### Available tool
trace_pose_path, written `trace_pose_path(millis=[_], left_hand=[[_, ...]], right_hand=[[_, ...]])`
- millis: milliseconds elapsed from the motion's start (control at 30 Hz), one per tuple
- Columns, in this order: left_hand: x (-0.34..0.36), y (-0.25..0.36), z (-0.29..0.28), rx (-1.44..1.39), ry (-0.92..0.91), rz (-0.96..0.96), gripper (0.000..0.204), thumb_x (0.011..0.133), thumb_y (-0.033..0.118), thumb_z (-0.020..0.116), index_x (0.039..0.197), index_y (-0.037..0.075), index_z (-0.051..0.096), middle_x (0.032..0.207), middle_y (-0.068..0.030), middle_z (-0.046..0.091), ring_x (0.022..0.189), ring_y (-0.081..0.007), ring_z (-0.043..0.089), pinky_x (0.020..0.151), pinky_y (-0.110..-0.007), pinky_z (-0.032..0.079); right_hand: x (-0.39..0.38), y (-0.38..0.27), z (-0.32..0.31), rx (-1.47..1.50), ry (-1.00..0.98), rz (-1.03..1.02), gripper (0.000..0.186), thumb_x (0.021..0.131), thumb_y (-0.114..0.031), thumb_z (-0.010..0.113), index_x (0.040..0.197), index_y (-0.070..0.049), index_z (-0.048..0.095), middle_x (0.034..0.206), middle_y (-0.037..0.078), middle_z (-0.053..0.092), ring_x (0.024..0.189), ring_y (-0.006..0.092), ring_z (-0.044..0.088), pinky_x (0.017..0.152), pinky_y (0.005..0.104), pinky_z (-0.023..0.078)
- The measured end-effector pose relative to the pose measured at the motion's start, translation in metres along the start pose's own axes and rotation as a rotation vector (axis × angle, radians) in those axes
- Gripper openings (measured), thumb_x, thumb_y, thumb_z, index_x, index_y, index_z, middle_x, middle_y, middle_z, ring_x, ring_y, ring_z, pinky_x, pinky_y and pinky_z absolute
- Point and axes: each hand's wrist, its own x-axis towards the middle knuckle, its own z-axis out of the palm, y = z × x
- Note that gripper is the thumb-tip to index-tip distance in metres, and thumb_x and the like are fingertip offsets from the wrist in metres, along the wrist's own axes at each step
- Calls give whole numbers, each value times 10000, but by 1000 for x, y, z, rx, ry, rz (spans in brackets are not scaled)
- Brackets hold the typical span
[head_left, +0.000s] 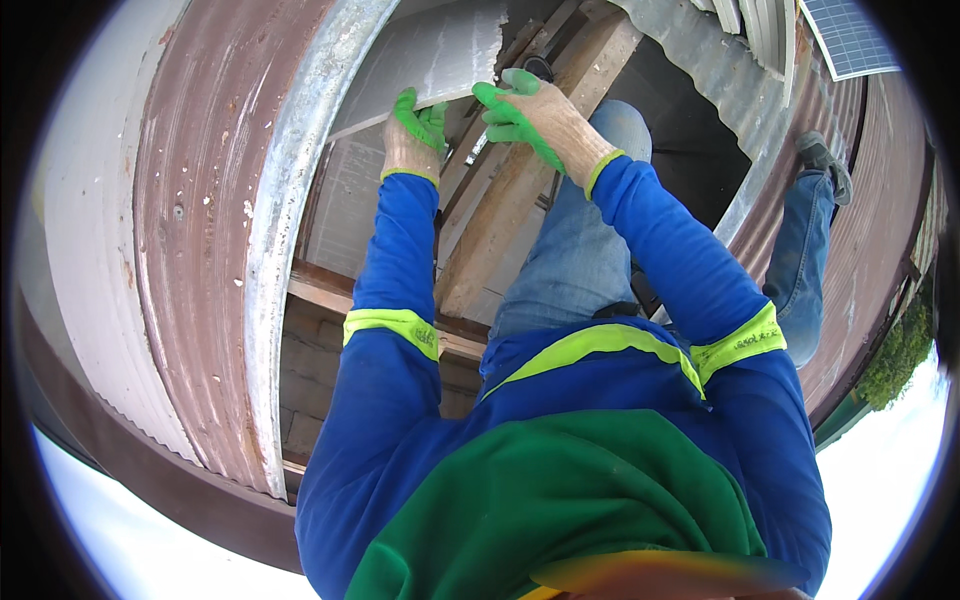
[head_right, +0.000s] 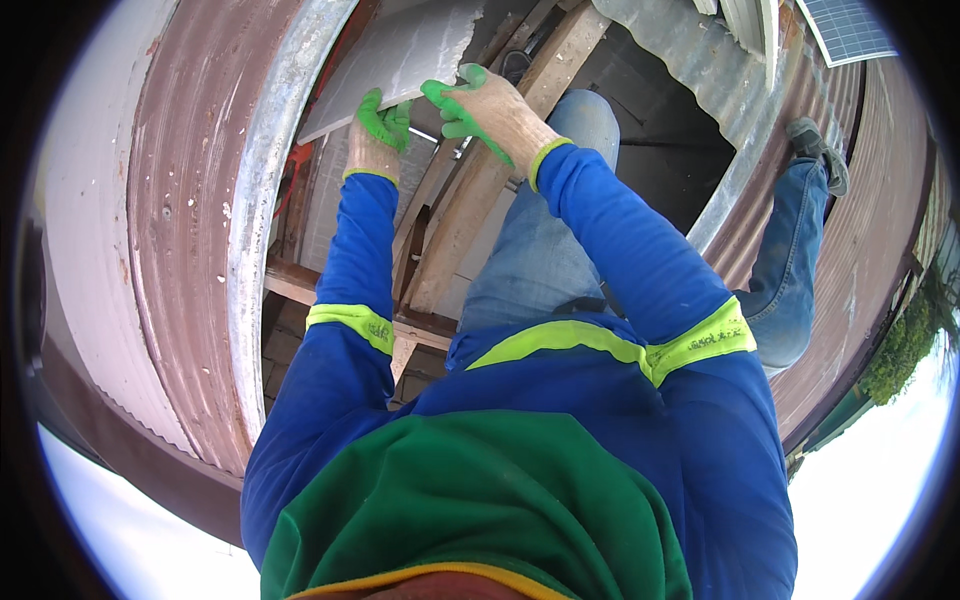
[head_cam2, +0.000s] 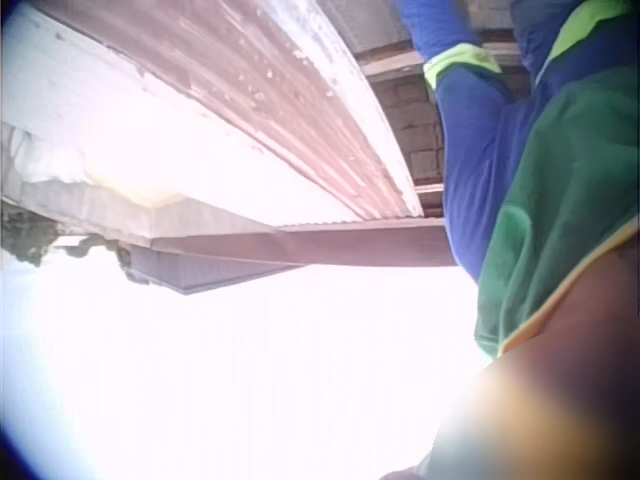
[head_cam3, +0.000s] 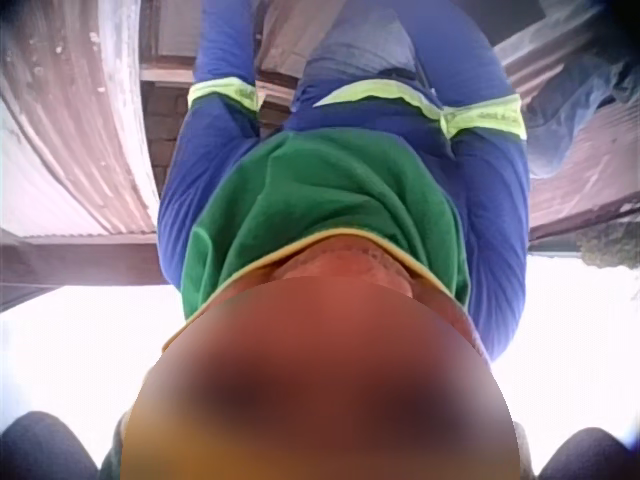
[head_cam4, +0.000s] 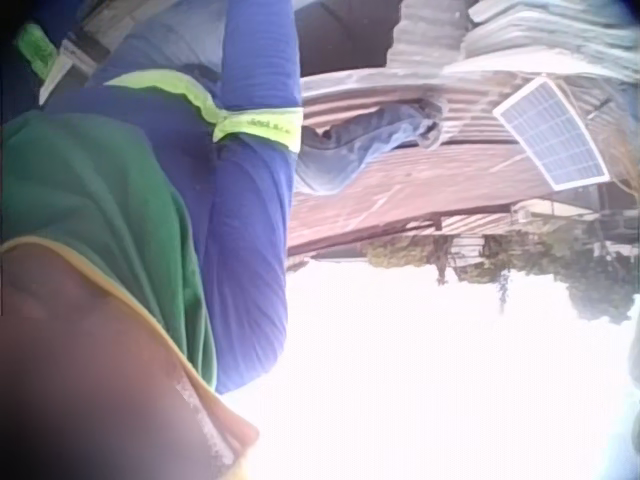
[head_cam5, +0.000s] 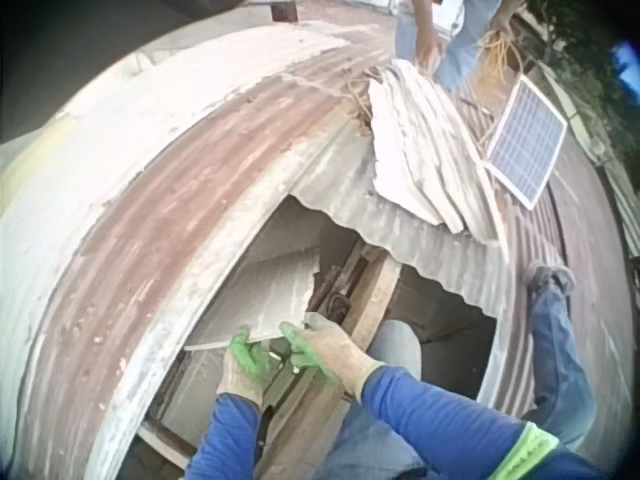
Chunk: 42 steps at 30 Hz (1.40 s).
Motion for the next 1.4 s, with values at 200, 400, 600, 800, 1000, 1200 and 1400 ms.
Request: trace_pose_path(millis=[200, 400, 600, 800, 1000, 1200, 1400], left_hand=[[100, 12, 18, 23, -114, 29, 380, 983, 116, 656, 1319, -31, 557, 1287, -225, 605, 1212, -370, 625, 980, -501, 613], [150, 52, -34, 138, -126, 7, 397, 970, 131, 670, 1315, -36, 564, 1299, -206, 628, 1214, -361, 628, 985, -508, 604], [94, 51, -179, 1911, 84, 208, 423, 954, 416, 708, 1046, 5, 747, 1151, -203, 755, 1052, -386, 730, 939, -451, 591], [52, 17, -219, 2062, 158, 136, 396, 959, 356, 716, 1169, 21, 691, 1070, -172, 753, 971, -342, 742, 828, -439, 605], [44, -33, -172, 1026, 68, -82, 495, 978, 223, 702, 1405, 23, 555, 1119, -137, 697, 905, -291, 712, 743, -403, 595], [-39, -63, -27, 993, -146, 273, 494, 990, 85, 686, 1461, 36, 545, 1097, -70, 711, 909, -121, 676, 758, -263, 558], [-176, -72, 151, 931, -676, 633, 465, 992, -31, 654, 1442, 64, 587, 1202, -77, 724, 1009, -96, 673, 827, -245, 564]], right_hand=[[-81, -5, -84, 130, 12, -181, 567, 1080, -284, 632, 1547, -7, 468, 1368, 196, 666, 1134, 265, 719, 889, 362, 634], [-123, 21, -141, 256, 247, -154, 543, 1082, -284, 635, 1527, -8, 491, 1312, 206, 691, 1070, 255, 740, 850, 336, 645], [-126, 58, -169, 253, 337, -97, 529, 1078, -277, 644, 1511, -5, 509, 1301, 194, 691, 1066, 240, 737, 836, 330, 648], [-134, 72, -174, 182, 362, -84, 529, 1077, -256, 647, 1519, -5, 501, 1328, 190, 683, 1075, 244, 732, 850, 341, 638], [-147, 69, -176, 111, 308, -164, 560, 1072, -225, 650, 1549, 0, 458, 1357, 182, 676, 1100, 257, 725, 854, 348, 630], [-170, 53, -197, 27, 370, -200, 592, 1023, -115, 664, 1574, -50, 459, 1381, 151, 671, 1115, 234, 713, 891, 362, 599], [-121, -30, -277, -786, 954, -601, 724, 967, -247, 756, 1594, -83, 434, 1451, 165, 624, 1232, 299, 683, 981, 393, 573]])
